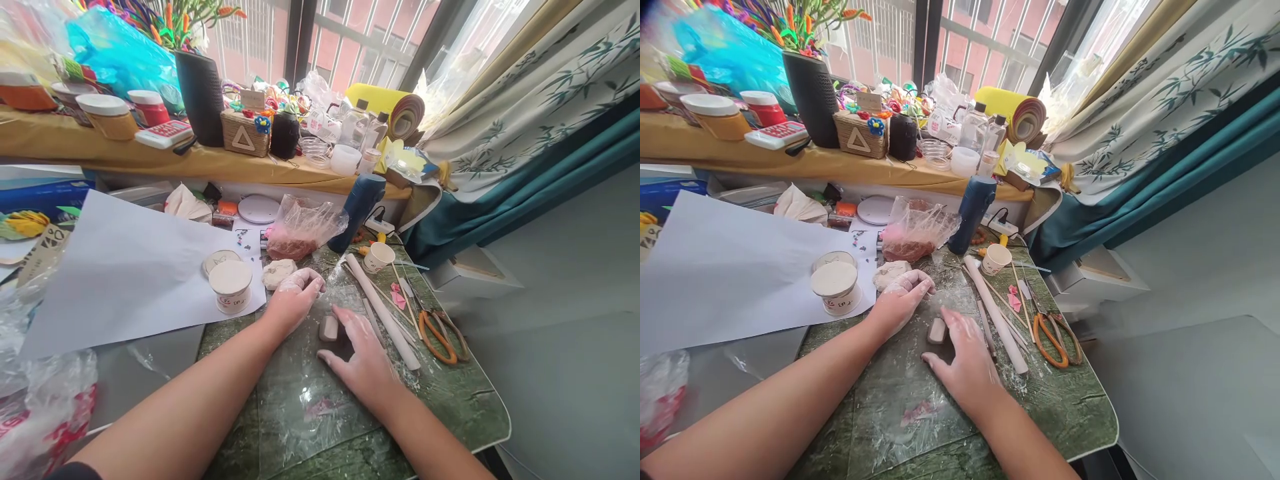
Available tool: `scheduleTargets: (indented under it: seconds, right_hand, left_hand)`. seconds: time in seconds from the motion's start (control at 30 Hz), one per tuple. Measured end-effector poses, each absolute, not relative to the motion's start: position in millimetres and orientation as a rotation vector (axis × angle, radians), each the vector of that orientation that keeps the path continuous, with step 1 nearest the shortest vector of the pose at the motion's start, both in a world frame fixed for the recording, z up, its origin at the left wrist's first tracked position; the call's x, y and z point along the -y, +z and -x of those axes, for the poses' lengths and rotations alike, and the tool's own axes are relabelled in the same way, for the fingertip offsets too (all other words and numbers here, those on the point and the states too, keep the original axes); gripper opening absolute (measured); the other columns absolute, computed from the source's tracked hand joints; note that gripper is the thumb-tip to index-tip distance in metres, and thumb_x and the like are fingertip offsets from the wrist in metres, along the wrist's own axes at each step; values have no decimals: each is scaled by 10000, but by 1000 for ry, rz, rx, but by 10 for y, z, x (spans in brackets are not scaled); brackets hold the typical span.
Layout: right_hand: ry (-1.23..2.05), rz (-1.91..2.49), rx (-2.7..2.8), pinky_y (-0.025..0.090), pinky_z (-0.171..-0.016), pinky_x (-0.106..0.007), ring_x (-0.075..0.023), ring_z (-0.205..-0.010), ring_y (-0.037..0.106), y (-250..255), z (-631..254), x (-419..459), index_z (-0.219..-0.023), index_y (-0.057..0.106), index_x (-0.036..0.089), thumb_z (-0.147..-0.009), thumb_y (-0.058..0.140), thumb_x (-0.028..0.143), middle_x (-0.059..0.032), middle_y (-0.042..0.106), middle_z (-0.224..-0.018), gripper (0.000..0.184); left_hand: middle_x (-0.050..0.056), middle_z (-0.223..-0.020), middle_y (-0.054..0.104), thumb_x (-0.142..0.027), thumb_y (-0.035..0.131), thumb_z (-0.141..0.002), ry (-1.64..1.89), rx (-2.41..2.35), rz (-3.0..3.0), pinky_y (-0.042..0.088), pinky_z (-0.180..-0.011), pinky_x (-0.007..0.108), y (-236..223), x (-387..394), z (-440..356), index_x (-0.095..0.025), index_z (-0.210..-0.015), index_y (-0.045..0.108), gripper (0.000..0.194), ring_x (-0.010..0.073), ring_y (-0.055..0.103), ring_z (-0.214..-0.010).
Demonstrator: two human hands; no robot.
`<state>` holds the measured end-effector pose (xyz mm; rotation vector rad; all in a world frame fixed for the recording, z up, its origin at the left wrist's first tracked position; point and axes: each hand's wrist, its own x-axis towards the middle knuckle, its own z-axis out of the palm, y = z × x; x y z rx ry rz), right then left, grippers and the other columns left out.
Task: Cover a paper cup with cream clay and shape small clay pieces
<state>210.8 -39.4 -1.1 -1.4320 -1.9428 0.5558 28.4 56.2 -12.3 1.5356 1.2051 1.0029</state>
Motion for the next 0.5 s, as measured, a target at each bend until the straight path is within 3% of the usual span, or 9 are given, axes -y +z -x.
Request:
scheduleTargets:
  seconds: [0.23, 0.5]
  right_hand:
    - [545, 1468, 2037, 436, -1120, -566, -318, -1291, 542, -186, -2104, 338, -1438, 482, 243, -861, 708, 292, -125, 596, -1371, 622]
    - [630, 1433, 1937, 473, -1086, -529, -294, -1229, 598, -135, -2080, 301, -1337, 602, 276, -917, 662, 287, -93, 656, -1293, 425]
  left_hand:
    - [18, -840, 695, -398, 509, -939, 1000, -1194, -1527, 488, -765, 301, -160, -571, -291, -218, -823, 654, 260, 193, 636, -814]
    - [13, -837, 691, -392, 504, -939, 988, -1207, -1537, 468, -759, 303, -118, -550, -290, -214, -829, 650, 255, 190, 614, -810]
